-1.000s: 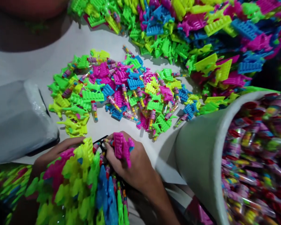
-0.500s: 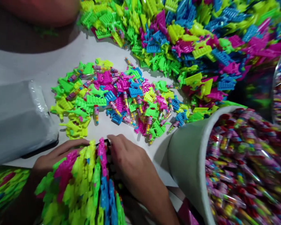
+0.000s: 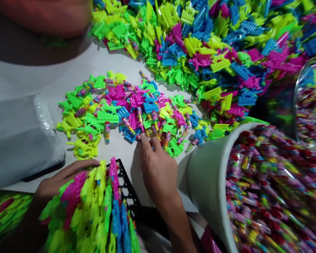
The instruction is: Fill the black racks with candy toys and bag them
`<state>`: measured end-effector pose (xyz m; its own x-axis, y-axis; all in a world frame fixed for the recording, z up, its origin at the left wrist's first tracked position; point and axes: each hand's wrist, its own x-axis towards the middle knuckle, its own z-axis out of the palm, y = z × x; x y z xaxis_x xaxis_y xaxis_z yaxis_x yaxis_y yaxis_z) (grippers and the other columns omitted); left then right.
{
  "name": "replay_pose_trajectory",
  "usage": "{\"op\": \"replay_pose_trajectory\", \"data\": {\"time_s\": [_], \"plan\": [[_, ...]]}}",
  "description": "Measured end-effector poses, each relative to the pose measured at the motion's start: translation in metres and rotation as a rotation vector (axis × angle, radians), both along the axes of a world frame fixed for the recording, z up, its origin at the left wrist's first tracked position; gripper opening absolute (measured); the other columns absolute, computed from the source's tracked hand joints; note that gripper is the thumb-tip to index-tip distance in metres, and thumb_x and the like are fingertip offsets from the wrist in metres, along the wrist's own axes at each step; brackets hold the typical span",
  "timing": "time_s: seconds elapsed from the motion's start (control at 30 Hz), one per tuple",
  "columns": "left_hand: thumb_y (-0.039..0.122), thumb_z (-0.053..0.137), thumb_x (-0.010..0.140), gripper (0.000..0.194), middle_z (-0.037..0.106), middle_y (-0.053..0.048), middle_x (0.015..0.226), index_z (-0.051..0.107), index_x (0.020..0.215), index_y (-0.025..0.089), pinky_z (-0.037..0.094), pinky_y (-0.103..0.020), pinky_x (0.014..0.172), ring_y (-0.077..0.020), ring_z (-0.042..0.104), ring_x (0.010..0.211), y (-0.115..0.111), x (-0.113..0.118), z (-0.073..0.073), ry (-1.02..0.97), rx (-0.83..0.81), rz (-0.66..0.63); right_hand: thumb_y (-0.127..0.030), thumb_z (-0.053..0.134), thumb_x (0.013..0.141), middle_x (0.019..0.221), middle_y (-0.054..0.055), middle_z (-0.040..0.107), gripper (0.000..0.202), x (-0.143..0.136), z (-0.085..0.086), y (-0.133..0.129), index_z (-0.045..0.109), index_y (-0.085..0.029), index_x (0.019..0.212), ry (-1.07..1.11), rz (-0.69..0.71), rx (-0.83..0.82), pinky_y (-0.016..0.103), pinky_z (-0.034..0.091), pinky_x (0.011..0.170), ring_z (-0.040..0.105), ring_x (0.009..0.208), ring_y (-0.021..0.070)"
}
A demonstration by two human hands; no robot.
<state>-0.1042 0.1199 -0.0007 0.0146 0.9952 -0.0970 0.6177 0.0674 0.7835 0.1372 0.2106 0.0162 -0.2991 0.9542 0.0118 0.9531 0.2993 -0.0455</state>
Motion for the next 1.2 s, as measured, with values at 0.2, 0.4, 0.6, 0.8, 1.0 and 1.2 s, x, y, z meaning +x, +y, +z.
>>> {"op": "replay_pose_trajectory", "data": {"time_s": [0.2,0.4,0.6,0.8,1.0,1.2], "plan": [[0.039,0.057,0.101,0.030,0.078,-0.003,0.128,0.079,0.118,0.028,0.060,-0.017,0.081,-0.0221,0.077,0.113,-0.001,-0.003,-0.006,-0.071,-0.020,0.016,-0.027,0.051,0.109,0.111,0.009,0.069,0.032,-0.001,-0.004,-0.005,0.061,-0.028,0.139,0.030,-0.015,0.033,0.029,0.024,0.047,0.062,0.064,0.0153],[0.034,0.052,0.106,0.030,0.077,-0.005,0.130,0.079,0.114,0.025,0.055,-0.020,0.100,-0.0197,0.074,0.120,-0.002,0.002,-0.004,-0.134,0.096,0.018,-0.035,0.054,0.108,0.098,0.004,0.067,0.015,0.022,0.018,-0.027,0.065,-0.025,0.114,0.300,-0.084,-0.200,0.026,0.035,0.053,0.060,0.067,0.0155],[0.043,0.055,0.104,0.032,0.079,-0.007,0.124,0.080,0.107,0.022,0.054,-0.022,0.105,-0.0217,0.070,0.125,0.001,0.011,0.007,-0.216,0.053,0.072,-0.036,0.068,0.097,0.067,-0.004,0.055,0.021,0.032,0.014,-0.044,0.058,-0.022,0.084,0.901,-0.288,-0.517,0.022,0.044,0.053,0.053,0.058,0.0121],[0.048,0.058,0.101,0.035,0.077,-0.007,0.128,0.082,0.103,0.023,0.056,-0.021,0.101,-0.0223,0.072,0.120,0.004,0.011,0.015,-0.237,-0.049,0.138,-0.038,0.062,0.102,0.081,0.000,0.071,0.020,0.009,0.005,-0.048,0.071,-0.020,0.096,1.097,-0.221,-0.651,0.024,0.056,0.066,0.068,0.072,0.0148],[0.046,0.055,0.103,0.035,0.077,-0.007,0.129,0.080,0.106,0.022,0.055,-0.020,0.102,-0.0212,0.072,0.121,0.005,0.009,0.016,-0.202,-0.046,0.096,-0.032,0.055,0.107,0.090,0.001,0.074,0.018,0.006,0.006,-0.051,0.070,-0.022,0.107,0.923,-0.053,-0.596,0.028,0.057,0.079,0.071,0.082,0.0161],[0.039,0.058,0.102,0.028,0.078,-0.005,0.126,0.079,0.107,0.024,0.054,-0.020,0.104,-0.0207,0.072,0.121,0.003,0.009,0.010,-0.201,0.036,0.061,-0.014,0.046,0.106,0.101,0.010,0.068,0.023,0.006,0.016,-0.060,0.062,-0.015,0.123,0.525,0.299,-0.385,0.032,0.056,0.073,0.066,0.089,0.0222]]}}
